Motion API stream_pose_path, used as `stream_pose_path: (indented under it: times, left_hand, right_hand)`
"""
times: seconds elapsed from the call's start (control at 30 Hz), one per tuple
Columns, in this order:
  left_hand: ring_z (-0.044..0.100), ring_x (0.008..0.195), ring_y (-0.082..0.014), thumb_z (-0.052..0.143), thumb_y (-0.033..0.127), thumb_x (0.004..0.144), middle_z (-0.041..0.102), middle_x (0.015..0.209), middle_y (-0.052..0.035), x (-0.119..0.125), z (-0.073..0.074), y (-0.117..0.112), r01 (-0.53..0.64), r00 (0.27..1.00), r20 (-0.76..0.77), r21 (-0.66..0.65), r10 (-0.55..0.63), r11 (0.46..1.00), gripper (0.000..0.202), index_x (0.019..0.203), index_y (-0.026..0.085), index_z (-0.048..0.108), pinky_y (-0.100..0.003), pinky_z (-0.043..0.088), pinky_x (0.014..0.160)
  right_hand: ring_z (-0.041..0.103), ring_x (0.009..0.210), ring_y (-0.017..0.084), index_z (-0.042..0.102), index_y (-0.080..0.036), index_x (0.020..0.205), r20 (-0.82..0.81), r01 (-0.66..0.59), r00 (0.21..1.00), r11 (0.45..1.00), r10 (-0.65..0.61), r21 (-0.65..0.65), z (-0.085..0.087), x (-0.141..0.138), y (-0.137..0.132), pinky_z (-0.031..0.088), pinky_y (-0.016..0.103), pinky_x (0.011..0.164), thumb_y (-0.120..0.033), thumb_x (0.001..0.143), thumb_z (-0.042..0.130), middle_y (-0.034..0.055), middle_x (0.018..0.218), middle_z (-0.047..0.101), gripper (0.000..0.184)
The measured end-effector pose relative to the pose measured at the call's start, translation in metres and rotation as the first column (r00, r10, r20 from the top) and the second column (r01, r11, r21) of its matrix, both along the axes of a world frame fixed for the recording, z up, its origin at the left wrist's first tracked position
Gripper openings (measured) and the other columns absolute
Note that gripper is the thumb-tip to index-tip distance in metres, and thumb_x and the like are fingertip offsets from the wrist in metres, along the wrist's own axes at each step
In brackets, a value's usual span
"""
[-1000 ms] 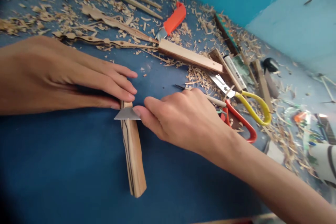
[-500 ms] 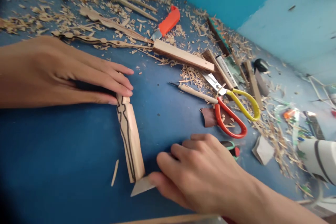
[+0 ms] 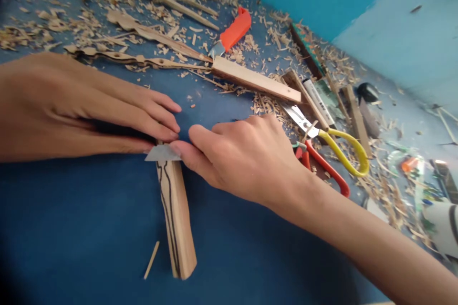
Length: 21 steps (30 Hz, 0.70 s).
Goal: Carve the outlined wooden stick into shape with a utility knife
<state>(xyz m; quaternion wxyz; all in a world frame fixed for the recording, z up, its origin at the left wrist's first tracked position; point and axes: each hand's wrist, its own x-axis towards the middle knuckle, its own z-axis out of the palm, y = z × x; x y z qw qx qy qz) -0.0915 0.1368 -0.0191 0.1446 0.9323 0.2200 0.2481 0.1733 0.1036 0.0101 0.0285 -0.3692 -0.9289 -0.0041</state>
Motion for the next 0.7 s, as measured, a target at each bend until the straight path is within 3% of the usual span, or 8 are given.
stream_pose_path:
  times: [0.13, 0.4, 0.7]
  left_hand:
    - [0.075, 0.118, -0.0166, 0.058, 0.046, 0.105, 0.079, 0.123, 0.0141, -0.001, 0.001, 0.002, -0.022, 0.999, -0.043, 0.017, 0.023, 1.0, 0.026, 0.11, 0.034, 0.081, -0.028, 0.059, 0.107]
    - [0.077, 0.113, -0.0154, 0.063, 0.046, 0.103, 0.08, 0.118, 0.0198, -0.004, -0.004, 0.004, -0.001, 0.999, 0.035, -0.029, 0.002, 1.0, 0.02, 0.115, 0.044, 0.079, -0.027, 0.06, 0.107]
    - [0.078, 0.113, -0.0173, 0.066, 0.046, 0.101, 0.08, 0.121, 0.0165, -0.006, -0.005, 0.002, -0.023, 0.999, 0.042, -0.026, 0.024, 0.999, 0.02, 0.115, 0.041, 0.08, -0.03, 0.061, 0.107]
  right_hand:
    - [0.032, 0.048, 0.011, 0.049, -0.022, 0.069, -0.018, -0.064, 0.998, 0.997, 0.063, -0.048, -0.003, 0.0, 0.004, 0.017, 0.032, 0.056, -0.048, 0.112, 0.034, -0.0038, 0.055, 0.047, 0.053]
    - [0.03, 0.046, 0.012, 0.056, -0.021, 0.068, 0.043, -0.094, 0.995, 0.994, 0.092, 0.046, 0.0, -0.001, 0.003, 0.017, 0.032, 0.055, -0.048, 0.112, 0.035, -0.0025, 0.052, 0.049, 0.055]
    - [0.037, 0.048, 0.013, 0.062, -0.023, 0.079, 0.115, -0.119, 0.984, 0.98, 0.138, -0.16, 0.006, -0.003, 0.014, 0.014, 0.034, 0.057, -0.048, 0.112, 0.029, -0.0019, 0.057, 0.055, 0.053]
